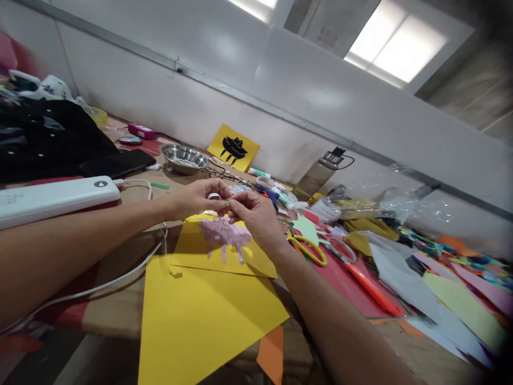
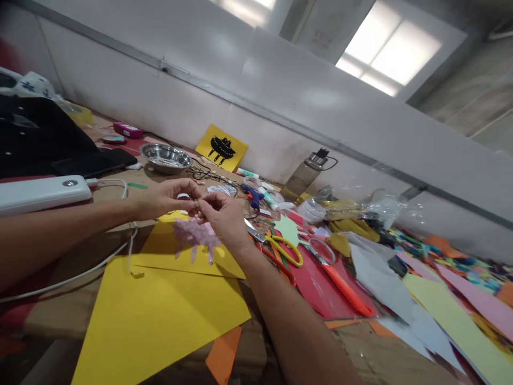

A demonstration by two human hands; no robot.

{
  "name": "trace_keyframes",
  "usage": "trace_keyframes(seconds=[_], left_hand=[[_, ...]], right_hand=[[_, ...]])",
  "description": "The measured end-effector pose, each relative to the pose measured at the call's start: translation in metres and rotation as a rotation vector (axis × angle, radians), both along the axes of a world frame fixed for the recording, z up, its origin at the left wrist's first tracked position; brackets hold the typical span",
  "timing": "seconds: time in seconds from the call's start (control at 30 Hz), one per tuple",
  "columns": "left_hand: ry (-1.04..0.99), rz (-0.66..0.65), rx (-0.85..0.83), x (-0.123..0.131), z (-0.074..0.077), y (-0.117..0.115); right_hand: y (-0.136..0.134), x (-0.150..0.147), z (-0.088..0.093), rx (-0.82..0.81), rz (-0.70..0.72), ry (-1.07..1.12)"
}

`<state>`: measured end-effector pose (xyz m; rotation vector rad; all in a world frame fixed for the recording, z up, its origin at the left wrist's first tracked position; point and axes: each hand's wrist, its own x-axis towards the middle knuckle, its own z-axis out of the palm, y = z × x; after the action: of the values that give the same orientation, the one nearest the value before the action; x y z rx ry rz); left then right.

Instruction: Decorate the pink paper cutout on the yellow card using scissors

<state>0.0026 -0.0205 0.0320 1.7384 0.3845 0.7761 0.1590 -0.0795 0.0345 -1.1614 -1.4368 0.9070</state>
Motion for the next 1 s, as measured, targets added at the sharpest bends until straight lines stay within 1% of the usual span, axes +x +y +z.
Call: trace_keyframes(seconds=[0.13, 0.27, 0.33, 0.43, 0.5, 0.57, 0.7, 0.9, 1.0], left_hand=[[0.025, -0.022, -0.013, -0.0012, 0.0006, -0.0006], [-0.043, -0.043, -0.157, -0.0014, -0.0001, -0.0004], [-0.068, -0.025, -0.191, -0.0008, 0.0005, -0.0010], [0.018, 0.086, -0.104, 0.0007, 0.0025, -0.0019], [0.084, 0.121, -0.035, 0.0015, 0.0032, -0.0015], [0.102, 0.094, -0.013, 0.0015, 0.0032, -0.0001], [0.104, 0.041, -0.053, 0.0008, 0.0023, 0.0024], [0.106, 0.089, -0.137, 0.0016, 0.0030, 0.0008], [0.124, 0.101, -0.211, 0.0010, 0.0054, 0.0003]], right_hand=[[0.0010, 0.0007, -0.0018, 0.020, -0.019, -0.038], [0.0019, 0.0029, -0.0015, 0.019, -0.043, -0.052], [0.0016, 0.0041, -0.0012, 0.022, -0.079, -0.057], [-0.0005, 0.0038, -0.0012, 0.074, -0.086, -0.109], [-0.0026, 0.0027, -0.0012, 0.116, -0.074, -0.155], [-0.0042, 0.0019, -0.0008, 0.141, -0.088, -0.181], [-0.0054, 0.0028, 0.0015, 0.157, -0.138, -0.171], [-0.0060, 0.0037, 0.0049, 0.128, -0.140, -0.117], [-0.0050, 0.0058, 0.0050, 0.026, -0.077, -0.010]])
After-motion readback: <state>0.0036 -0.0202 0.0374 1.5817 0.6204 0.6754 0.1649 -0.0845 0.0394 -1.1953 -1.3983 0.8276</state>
